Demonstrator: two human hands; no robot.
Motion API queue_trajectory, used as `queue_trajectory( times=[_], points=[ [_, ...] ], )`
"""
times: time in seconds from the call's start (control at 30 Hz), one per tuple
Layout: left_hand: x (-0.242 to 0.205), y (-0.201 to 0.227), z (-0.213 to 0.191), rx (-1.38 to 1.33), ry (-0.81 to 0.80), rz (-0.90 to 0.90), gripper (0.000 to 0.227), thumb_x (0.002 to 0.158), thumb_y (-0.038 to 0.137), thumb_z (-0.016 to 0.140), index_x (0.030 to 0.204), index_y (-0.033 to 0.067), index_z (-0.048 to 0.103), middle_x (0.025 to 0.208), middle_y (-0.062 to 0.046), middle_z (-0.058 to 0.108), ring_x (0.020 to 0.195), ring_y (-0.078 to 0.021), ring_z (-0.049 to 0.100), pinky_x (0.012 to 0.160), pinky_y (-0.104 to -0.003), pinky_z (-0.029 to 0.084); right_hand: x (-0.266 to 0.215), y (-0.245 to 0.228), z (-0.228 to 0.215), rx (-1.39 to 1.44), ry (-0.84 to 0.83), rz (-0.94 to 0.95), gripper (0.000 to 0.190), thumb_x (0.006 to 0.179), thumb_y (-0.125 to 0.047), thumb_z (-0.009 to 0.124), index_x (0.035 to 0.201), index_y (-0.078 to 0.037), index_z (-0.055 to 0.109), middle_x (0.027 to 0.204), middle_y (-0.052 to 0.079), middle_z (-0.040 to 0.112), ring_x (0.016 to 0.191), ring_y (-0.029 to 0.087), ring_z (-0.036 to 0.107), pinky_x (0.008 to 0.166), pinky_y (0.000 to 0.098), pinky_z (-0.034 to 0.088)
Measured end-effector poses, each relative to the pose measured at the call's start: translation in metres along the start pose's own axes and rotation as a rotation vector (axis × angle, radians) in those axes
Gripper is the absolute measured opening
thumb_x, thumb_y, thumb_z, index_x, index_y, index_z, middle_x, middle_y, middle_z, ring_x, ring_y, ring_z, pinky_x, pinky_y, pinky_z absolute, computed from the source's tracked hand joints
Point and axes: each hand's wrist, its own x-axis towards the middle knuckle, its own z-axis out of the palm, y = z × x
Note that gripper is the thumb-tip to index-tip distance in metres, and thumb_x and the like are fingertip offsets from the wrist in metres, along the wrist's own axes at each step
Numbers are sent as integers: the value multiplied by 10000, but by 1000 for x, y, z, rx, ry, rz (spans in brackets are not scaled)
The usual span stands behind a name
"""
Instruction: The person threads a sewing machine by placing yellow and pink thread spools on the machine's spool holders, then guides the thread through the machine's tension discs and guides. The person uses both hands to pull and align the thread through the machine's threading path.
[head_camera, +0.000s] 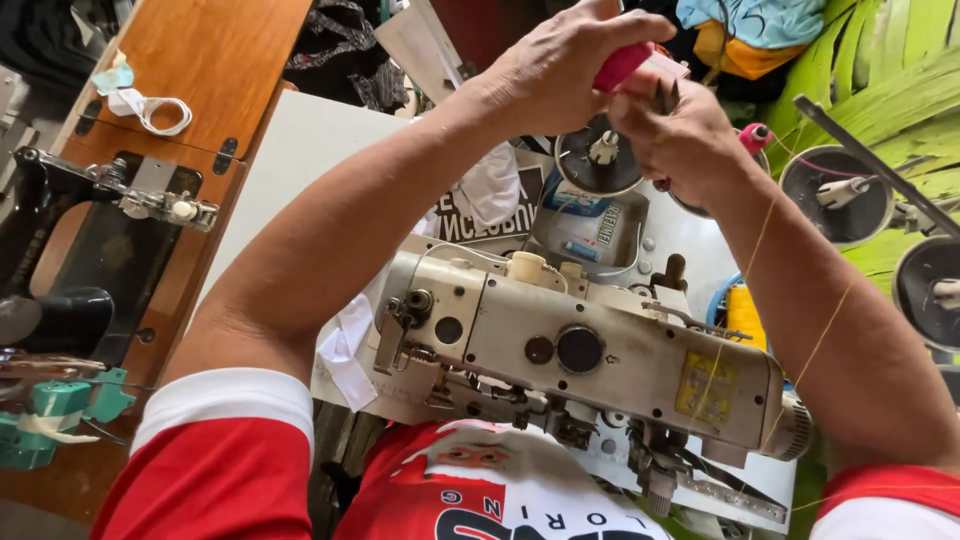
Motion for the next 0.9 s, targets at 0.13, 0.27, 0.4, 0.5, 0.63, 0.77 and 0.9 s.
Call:
queue_trajectory(
  times=[0.13, 0.27, 0.4, 0.5, 0.63, 0.77, 0.9],
  points=[
    [8, 7, 0, 19, 45, 52, 654, 806, 66, 797, 1375, 201, 505, 1208, -179, 682, 1006, -356, 671, 709, -442, 538, -3, 4, -2, -162, 212, 110, 249, 907, -284, 754, 1039, -76, 720, 868, 104, 740, 391, 14, 386, 334, 172, 296],
    [5, 1, 3, 44, 12, -59, 771, 745, -19, 734, 1431, 234, 491, 1310, -160, 682, 1091, -372, 658, 779, -443, 531, -15, 4, -19, -147, 243, 85, 55, 999, -107, 702, 989, -54, 694, 831, 116, 719, 432, 51, 426, 393, 182, 359],
    [2, -2, 7, 27, -14, -73, 777, 743, -45, 747, 1437, 218, 517, 1361, -141, 660, 1145, -346, 658, 844, -427, 539, -23, 5, -24, -91, 290, -20, 122, 1053, -77, 671, 933, -63, 688, 789, 92, 691, 410, 41, 403, 361, 202, 336],
    [3, 4, 6, -20, -36, -104, 747, 792, 3, 763, 1446, 227, 481, 1298, -191, 589, 1163, -385, 567, 819, -456, 527, -24, 7, -30, -1, 307, -33, 114, 1055, -89, 650, 950, -46, 667, 788, 117, 684, 391, 40, 384, 348, 193, 304],
    [10, 9, 6, 14, -43, -59, 711, 803, 27, 805, 1424, 210, 513, 1184, -163, 551, 1065, -377, 605, 745, -446, 546, -25, 18, -42, 98, 245, -81, 109, 1037, -106, 654, 932, -86, 674, 778, 95, 682, 394, 32, 378, 352, 190, 311],
    [5, 5, 9, -101, -77, -143, 668, 785, -10, 754, 1365, 244, 543, 1102, -121, 518, 1004, -349, 609, 690, -391, 550, -25, 20, -43, 228, 60, -296, 153, 1007, -232, 672, 979, -82, 662, 552, -47, 336, 452, 38, 259, 418, 195, 237],
    [3, 1, 21, -81, -128, -176, 654, 808, 21, 732, 1390, 232, 522, 1119, -121, 513, 1005, -362, 591, 714, -419, 534, -27, 22, -47, 209, 212, -371, 147, 969, -236, 698, 957, -109, 624, 1065, 56, 621, 511, 62, 366, 484, 217, 282]
  ],
)
